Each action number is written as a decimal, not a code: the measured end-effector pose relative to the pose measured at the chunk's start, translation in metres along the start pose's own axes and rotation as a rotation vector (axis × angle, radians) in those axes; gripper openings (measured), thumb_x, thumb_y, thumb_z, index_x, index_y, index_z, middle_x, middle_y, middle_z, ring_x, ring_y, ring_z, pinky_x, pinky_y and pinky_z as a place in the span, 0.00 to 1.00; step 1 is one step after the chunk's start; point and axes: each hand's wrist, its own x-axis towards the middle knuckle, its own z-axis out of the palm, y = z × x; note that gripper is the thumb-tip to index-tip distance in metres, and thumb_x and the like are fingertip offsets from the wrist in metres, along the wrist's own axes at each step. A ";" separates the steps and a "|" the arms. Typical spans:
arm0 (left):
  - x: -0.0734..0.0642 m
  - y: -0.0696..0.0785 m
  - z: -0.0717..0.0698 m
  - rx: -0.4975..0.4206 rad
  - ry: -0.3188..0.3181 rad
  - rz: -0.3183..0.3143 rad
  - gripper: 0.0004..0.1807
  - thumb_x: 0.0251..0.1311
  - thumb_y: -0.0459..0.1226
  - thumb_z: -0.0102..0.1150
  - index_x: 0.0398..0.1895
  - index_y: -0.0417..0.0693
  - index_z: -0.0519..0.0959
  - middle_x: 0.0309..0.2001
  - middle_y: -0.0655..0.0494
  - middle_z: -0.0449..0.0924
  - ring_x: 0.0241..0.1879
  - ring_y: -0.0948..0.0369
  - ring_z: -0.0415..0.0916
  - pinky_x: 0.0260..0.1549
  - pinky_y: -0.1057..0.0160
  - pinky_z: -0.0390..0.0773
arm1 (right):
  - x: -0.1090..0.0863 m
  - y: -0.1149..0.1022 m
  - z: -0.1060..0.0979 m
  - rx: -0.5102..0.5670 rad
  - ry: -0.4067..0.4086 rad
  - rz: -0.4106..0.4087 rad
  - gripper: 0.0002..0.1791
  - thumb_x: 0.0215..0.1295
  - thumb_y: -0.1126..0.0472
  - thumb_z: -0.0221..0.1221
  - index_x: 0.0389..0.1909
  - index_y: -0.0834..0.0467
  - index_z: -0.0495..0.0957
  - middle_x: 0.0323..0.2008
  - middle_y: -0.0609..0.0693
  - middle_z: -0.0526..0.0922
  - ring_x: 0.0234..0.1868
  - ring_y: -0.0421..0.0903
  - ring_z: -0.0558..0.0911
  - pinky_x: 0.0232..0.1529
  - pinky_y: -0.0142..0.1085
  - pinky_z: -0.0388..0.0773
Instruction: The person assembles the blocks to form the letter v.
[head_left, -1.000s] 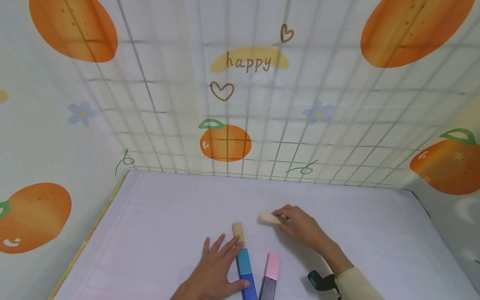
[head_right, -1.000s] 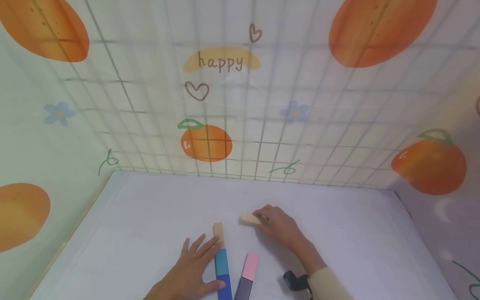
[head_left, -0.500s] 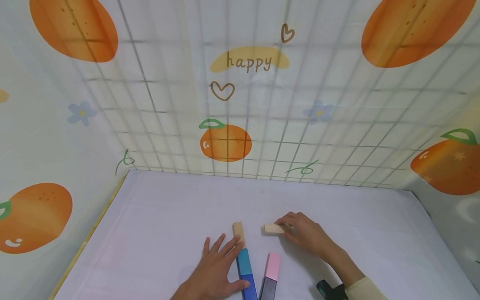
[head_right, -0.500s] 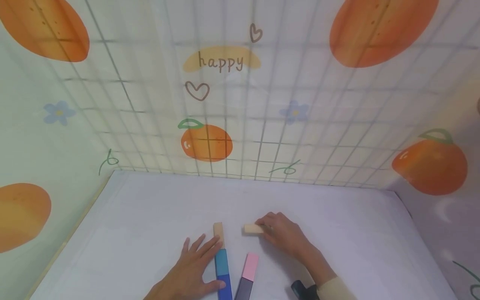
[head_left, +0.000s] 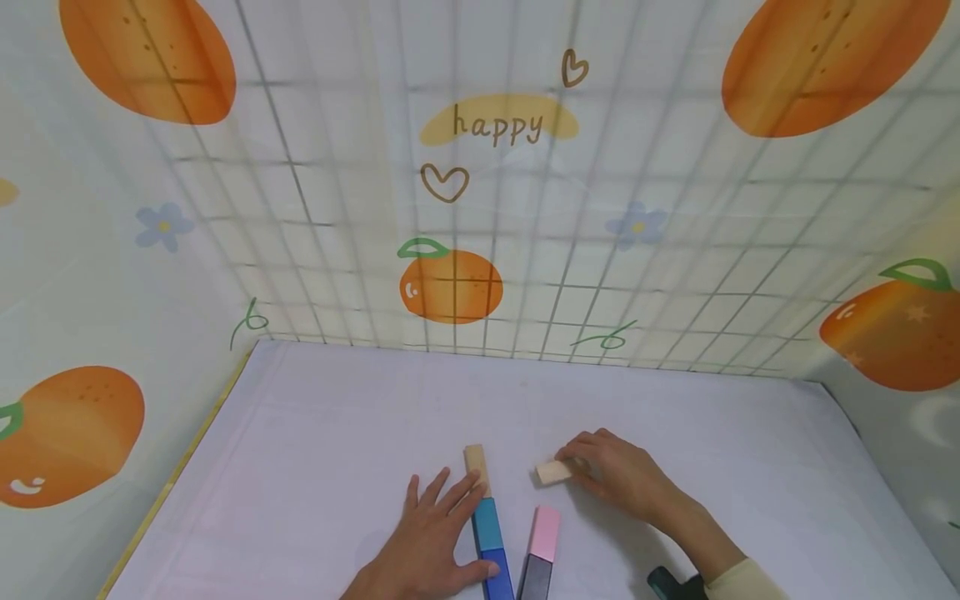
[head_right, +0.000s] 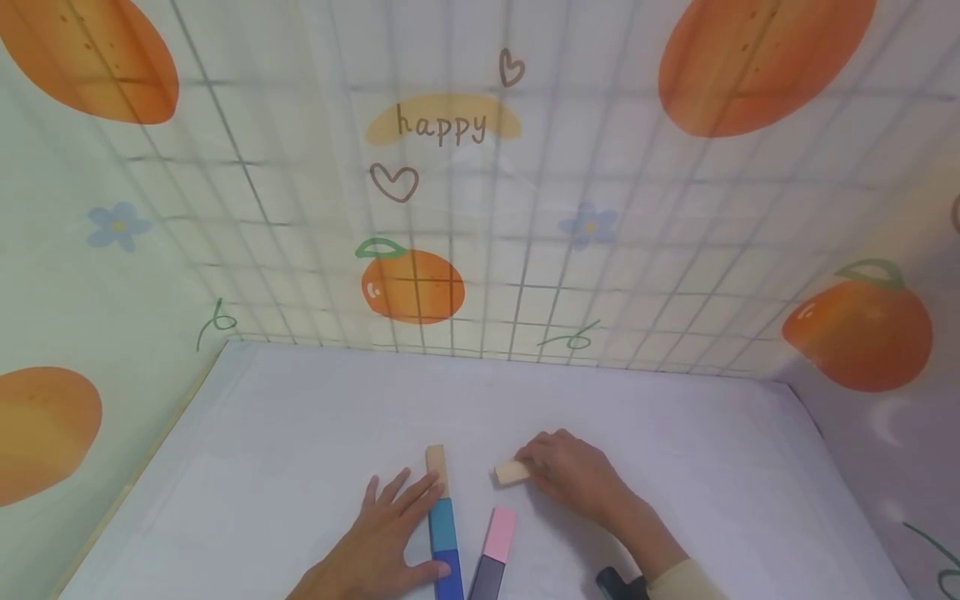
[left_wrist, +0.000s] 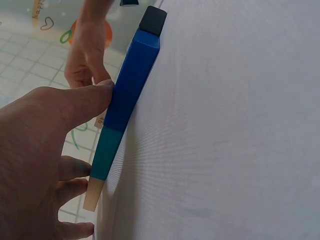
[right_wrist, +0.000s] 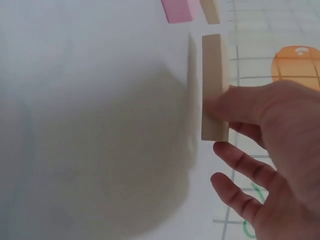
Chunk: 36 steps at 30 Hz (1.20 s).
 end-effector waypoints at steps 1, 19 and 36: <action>0.000 0.000 0.000 -0.001 -0.003 -0.003 0.51 0.57 0.74 0.52 0.79 0.61 0.60 0.80 0.62 0.51 0.77 0.44 0.48 0.67 0.27 0.44 | 0.000 0.000 -0.001 -0.004 -0.002 -0.003 0.18 0.53 0.63 0.75 0.45 0.48 0.86 0.44 0.40 0.85 0.45 0.43 0.81 0.42 0.41 0.82; -0.002 0.001 -0.002 0.012 -0.011 -0.020 0.52 0.55 0.76 0.48 0.80 0.64 0.58 0.80 0.66 0.50 0.78 0.44 0.47 0.68 0.27 0.45 | 0.004 -0.004 -0.005 -0.090 -0.026 -0.136 0.19 0.52 0.65 0.75 0.45 0.47 0.86 0.45 0.40 0.86 0.47 0.43 0.82 0.45 0.42 0.82; -0.001 0.001 -0.001 0.005 -0.008 -0.011 0.52 0.55 0.76 0.47 0.80 0.64 0.58 0.80 0.65 0.49 0.78 0.44 0.47 0.67 0.27 0.45 | 0.003 -0.002 -0.004 -0.118 0.011 -0.309 0.19 0.51 0.67 0.75 0.45 0.48 0.86 0.44 0.41 0.86 0.47 0.42 0.82 0.47 0.40 0.82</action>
